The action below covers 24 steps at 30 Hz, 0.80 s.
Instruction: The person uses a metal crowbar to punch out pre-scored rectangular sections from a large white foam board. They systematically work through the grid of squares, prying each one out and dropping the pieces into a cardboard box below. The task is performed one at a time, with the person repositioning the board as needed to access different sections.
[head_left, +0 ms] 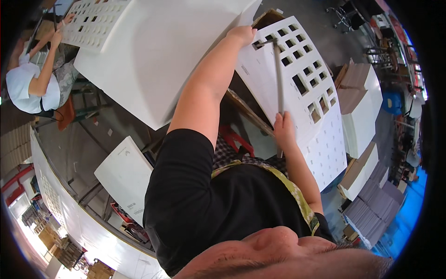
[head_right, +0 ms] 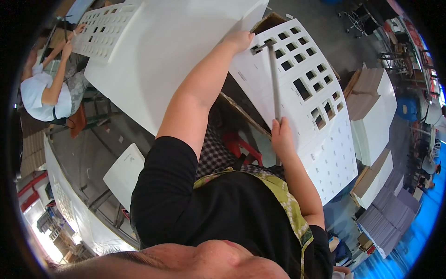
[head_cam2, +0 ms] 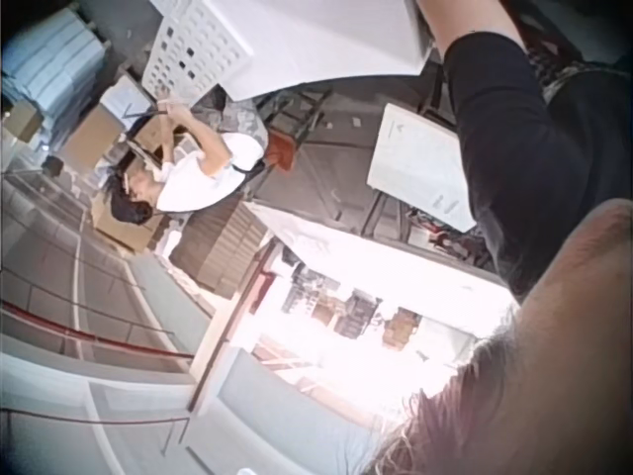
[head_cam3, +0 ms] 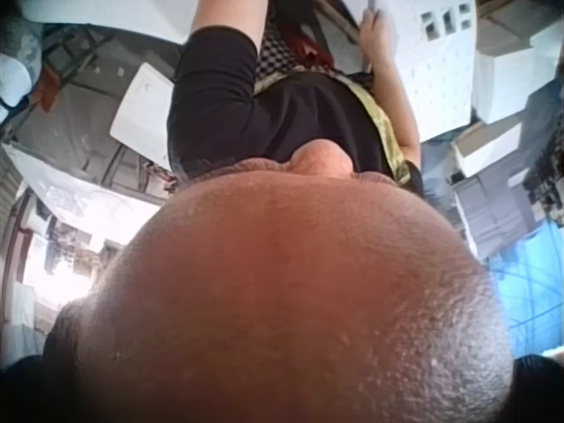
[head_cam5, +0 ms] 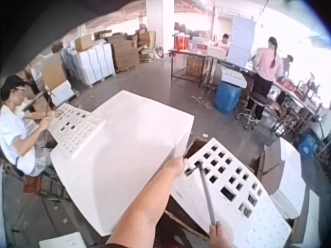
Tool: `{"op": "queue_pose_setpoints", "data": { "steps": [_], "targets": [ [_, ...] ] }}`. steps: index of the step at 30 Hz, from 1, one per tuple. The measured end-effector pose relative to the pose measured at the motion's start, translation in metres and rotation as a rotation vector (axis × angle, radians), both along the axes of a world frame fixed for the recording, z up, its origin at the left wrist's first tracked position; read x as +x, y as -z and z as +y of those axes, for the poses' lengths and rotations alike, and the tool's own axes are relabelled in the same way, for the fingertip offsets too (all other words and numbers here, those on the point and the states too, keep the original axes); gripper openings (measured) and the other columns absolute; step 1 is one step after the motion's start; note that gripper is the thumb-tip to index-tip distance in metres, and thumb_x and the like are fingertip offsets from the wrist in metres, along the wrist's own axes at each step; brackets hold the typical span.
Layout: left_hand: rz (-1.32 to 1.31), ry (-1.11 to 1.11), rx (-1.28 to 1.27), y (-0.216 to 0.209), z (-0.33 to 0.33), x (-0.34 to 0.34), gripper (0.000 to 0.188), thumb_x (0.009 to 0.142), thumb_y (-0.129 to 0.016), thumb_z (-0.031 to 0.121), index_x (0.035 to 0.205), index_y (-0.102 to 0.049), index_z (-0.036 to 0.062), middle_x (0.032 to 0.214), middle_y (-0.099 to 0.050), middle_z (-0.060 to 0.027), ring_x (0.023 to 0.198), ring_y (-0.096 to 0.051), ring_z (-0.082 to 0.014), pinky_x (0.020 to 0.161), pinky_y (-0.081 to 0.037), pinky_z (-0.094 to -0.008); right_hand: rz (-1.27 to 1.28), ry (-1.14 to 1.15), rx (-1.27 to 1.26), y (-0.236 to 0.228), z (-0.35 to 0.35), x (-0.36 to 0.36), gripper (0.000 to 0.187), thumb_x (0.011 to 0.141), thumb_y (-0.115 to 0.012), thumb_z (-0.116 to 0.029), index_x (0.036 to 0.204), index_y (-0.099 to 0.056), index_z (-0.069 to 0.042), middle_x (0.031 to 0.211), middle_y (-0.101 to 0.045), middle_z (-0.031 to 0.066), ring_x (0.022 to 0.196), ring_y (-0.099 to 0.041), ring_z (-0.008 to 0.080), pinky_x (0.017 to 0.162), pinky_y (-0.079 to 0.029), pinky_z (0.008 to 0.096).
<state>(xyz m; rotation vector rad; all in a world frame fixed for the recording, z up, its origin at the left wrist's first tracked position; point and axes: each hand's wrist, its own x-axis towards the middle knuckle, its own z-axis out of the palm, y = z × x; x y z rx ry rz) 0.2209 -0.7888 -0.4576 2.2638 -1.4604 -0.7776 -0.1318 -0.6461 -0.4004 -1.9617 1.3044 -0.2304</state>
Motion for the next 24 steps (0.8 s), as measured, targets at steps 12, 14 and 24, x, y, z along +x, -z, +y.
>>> {"op": "queue_pose_setpoints", "data": {
  "steps": [12, 14, 24],
  "targets": [
    [-0.001, -0.038, 0.004, 0.008, -0.005, 0.001, 0.049, 0.097, -0.030, 0.041, 0.112, -0.061, 0.0060, 0.117, -0.060, -0.0166, 0.110, -0.056, -0.0337, 0.094, -0.043, -0.0436, -0.161, 0.175, 0.172, -0.016, -0.006, 0.016, 0.020, 0.096, -0.047, -0.020, 0.093, -0.043, -0.001, 0.066, -0.051, 0.0095, 0.055, -0.050, 0.0206, 0.051, -0.042, 0.0354],
    [0.004, -0.034, -0.009, 0.011, -0.007, 0.001, 0.050, 0.097, -0.029, 0.041, 0.111, -0.061, 0.0052, 0.117, -0.060, -0.0173, 0.110, -0.055, -0.0342, 0.095, -0.042, -0.0436, -0.425, 0.184, 0.254, -0.032, -0.008, 0.007, 0.018, 0.097, -0.045, -0.021, 0.092, -0.042, -0.004, 0.064, -0.047, 0.0039, 0.053, -0.046, 0.0135, 0.048, -0.039, 0.0291],
    [0.084, 0.264, 0.327, -0.030, -0.008, 0.011, 0.055, 0.078, -0.064, 0.045, 0.115, -0.062, 0.0048, 0.111, -0.063, -0.0161, 0.097, -0.062, -0.0284, 0.078, -0.050, -0.0434, -0.753, 0.340, 0.109, -0.101, -0.025, -0.070, 0.017, 0.101, -0.038, -0.026, 0.098, -0.040, -0.009, 0.064, -0.040, -0.0026, 0.046, -0.033, 0.0038, 0.039, -0.029, 0.0186]
  ]
}}
